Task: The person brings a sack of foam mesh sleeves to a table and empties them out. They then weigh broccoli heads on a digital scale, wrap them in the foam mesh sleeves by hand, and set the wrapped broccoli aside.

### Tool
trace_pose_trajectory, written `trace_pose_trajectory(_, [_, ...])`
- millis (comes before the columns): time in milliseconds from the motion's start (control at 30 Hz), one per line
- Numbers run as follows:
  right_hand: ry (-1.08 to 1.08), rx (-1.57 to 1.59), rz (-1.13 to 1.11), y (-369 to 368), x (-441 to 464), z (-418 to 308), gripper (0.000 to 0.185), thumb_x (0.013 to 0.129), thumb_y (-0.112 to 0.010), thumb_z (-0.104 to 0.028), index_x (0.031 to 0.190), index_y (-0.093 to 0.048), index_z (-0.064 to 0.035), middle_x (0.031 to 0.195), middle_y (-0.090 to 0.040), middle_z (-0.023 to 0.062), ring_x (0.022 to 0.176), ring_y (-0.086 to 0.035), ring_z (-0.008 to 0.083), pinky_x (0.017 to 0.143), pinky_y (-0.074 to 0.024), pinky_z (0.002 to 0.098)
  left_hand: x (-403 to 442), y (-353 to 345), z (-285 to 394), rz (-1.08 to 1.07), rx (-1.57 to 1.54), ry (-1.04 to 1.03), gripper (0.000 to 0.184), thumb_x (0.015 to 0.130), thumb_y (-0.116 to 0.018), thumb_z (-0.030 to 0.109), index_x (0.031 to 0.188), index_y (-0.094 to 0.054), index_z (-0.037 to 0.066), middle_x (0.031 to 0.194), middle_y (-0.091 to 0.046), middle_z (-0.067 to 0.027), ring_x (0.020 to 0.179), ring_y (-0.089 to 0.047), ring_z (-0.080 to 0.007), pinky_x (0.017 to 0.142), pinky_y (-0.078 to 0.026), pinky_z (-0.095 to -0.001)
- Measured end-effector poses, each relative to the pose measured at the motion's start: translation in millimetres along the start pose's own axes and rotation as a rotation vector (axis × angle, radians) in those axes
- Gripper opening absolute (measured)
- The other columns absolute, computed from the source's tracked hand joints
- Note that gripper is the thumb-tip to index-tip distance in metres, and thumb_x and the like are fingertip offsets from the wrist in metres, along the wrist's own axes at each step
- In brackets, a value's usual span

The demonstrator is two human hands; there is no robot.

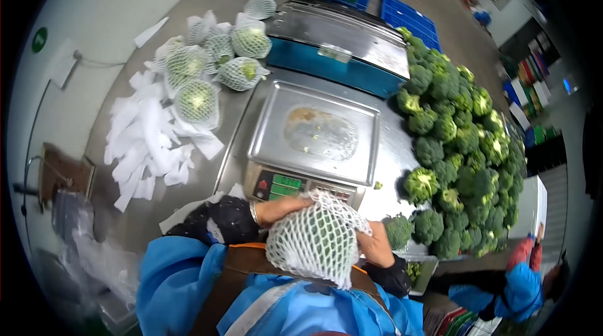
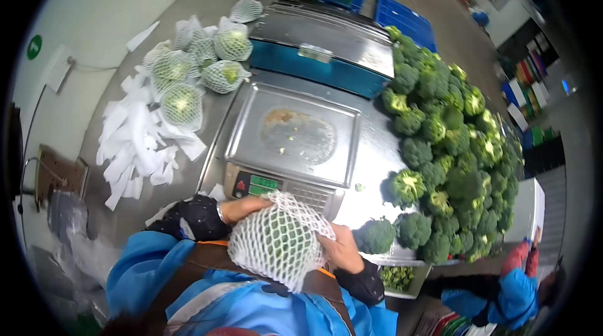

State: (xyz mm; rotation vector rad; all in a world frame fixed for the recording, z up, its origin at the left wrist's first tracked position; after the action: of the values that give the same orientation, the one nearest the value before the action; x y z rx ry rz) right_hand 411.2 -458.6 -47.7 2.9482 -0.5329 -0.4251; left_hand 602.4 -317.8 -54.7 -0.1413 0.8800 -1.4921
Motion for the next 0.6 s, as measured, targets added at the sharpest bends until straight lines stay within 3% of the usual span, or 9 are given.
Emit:
trace_pose_trajectory(100, [-0.158, 0.04, 0.05, 15.4, 7.7, -1.4, 0.025, 0.081, -0.051, -0.008, 0.1, -0.059, 0.007, 0.083, -0.064, 0.0084, 0.071, -0.058, 0.0106, 0.066, -0.0457, 0.0255, -5.8, -12.7, -14.6, 0.093, -0.516, 0.058, 0.037, 0.093, -0.042, 0.028, 0.117, -0.052, 0.002, 0.112, -0.058, -0.011, 0.096, -0.058, -0.0165, 0.085, -0.046, -0.028])
trace_pose_trajectory(133, [-0.131, 0.527, 0.171, 3.8, 16.7, -3.5, 0.027, 0.085, -0.05, -0.012, 0.101, -0.058, 0.0087, 0.086, -0.064, 0.0075, 0.072, -0.06, 0.0125, 0.068, -0.0473, 0.0267, 2.6, 0.1, -30.3, 0.029, -0.702, -0.012, 0.033, 0.092, -0.043, 0.024, 0.112, -0.055, 0.001, 0.107, -0.06, -0.0101, 0.09, -0.061, -0.0184, 0.083, -0.048, -0.0297])
trace_pose_trajectory(200, [-0.102, 0.761, 0.098, 0.2, 28.2, 28.9, 0.04, 0.09, -0.049, -0.022, 0.116, -0.048, 0.0078, 0.104, -0.059, 0.0125, 0.091, -0.059, 0.0191, 0.083, -0.0462, 0.0315, 8.3, 7.6, -39.8, -0.197, -0.798, -0.236, 0.032, 0.091, -0.043, 0.021, 0.113, -0.054, 0.001, 0.109, -0.06, -0.0104, 0.092, -0.06, -0.0198, 0.086, -0.047, -0.0314])
trace_pose_trajectory(267, [-0.299, 1.343, -0.049, -20.7, 24.3, 37.1, 0.055, 0.091, -0.048, -0.034, 0.129, -0.035, 0.0033, 0.122, -0.05, 0.0155, 0.107, -0.052, 0.0261, 0.093, -0.0422, 0.0377, 3.3, 0.5, -32.1, -0.337, -0.927, -0.345, 0.036, 0.091, -0.042, 0.023, 0.118, -0.049, 0.001, 0.111, -0.059, -0.0112, 0.096, -0.059, -0.0234, 0.09, -0.045, -0.0351])
trace_pose_trajectory(333, [-0.292, 1.813, -0.846, -57.3, 12.8, 53.6, 0.066, 0.08, -0.063, -0.032, 0.132, -0.034, -0.0028, 0.124, -0.048, 0.0126, 0.112, -0.048, 0.0257, 0.093, -0.0415, 0.0378, -2.5, -4.7, -22.2, -0.304, -0.939, -0.366, 0.038, 0.086, -0.048, 0.021, 0.118, -0.049, 0.0, 0.111, -0.059, -0.0114, 0.096, -0.059, -0.023, 0.09, -0.045, -0.0349])
trace_pose_trajectory(400, [-0.056, 0.818, -0.582, -61.8, 12.7, 56.3, 0.063, 0.077, -0.067, -0.016, 0.13, -0.036, -0.0026, 0.12, -0.051, 0.0099, 0.107, -0.051, 0.0207, 0.089, -0.0428, 0.0323, -5.3, 0.8, -15.7, -0.188, -0.873, -0.399, 0.043, 0.081, -0.053, 0.018, 0.119, -0.048, 0.0, 0.11, -0.059, -0.0116, 0.097, -0.059, -0.0226, 0.089, -0.045, -0.0346])
trace_pose_trajectory(433, [-0.064, 0.796, -0.657, -68.2, 25.7, 27.3, 0.061, 0.077, -0.066, -0.011, 0.129, -0.037, -0.0023, 0.118, -0.052, 0.0087, 0.104, -0.052, 0.0186, 0.087, -0.0429, 0.0302, -4.6, 6.1, -15.4, -0.097, -0.825, -0.409, 0.045, 0.078, -0.056, 0.017, 0.119, -0.047, 0.0, 0.11, -0.059, -0.0117, 0.097, -0.059, -0.0224, 0.088, -0.045, -0.0344])
trace_pose_trajectory(500, [-0.19, 0.878, -0.376, -79.5, 41.7, -15.1, 0.053, 0.076, -0.065, -0.007, 0.124, -0.044, -0.003, 0.11, -0.057, 0.0067, 0.095, -0.055, 0.0143, 0.082, -0.0434, 0.0273, -3.7, 31.1, -14.1, 0.161, -0.655, -0.472, 0.051, 0.073, -0.062, 0.015, 0.119, -0.046, 0.0, 0.11, -0.059, -0.0119, 0.098, -0.059, -0.022, 0.087, -0.046, -0.0341])
trace_pose_trajectory(600, [0.049, 0.137, -0.242, -92.5, 72.2, -3.4, 0.013, 0.081, -0.061, -0.004, 0.092, -0.055, -0.0007, 0.083, -0.059, 0.0018, 0.077, -0.055, 0.009, 0.071, -0.0443, 0.024, -26.5, 92.8, 8.9, 0.693, -0.092, -0.727, 0.061, 0.065, -0.07, 0.012, 0.12, -0.045, -0.001, 0.11, -0.059, -0.0122, 0.098, -0.059, -0.0214, 0.086, -0.046, -0.0337])
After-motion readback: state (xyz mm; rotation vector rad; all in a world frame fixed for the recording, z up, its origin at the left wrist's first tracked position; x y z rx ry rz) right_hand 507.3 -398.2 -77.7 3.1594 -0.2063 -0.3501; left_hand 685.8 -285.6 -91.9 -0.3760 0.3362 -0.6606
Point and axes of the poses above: each hand's wrist, its own x-axis towards the middle knuckle, its own y-axis out of the back of the hand, z = x × y, the point moved 2 cm from there along x, towards the middle knuckle
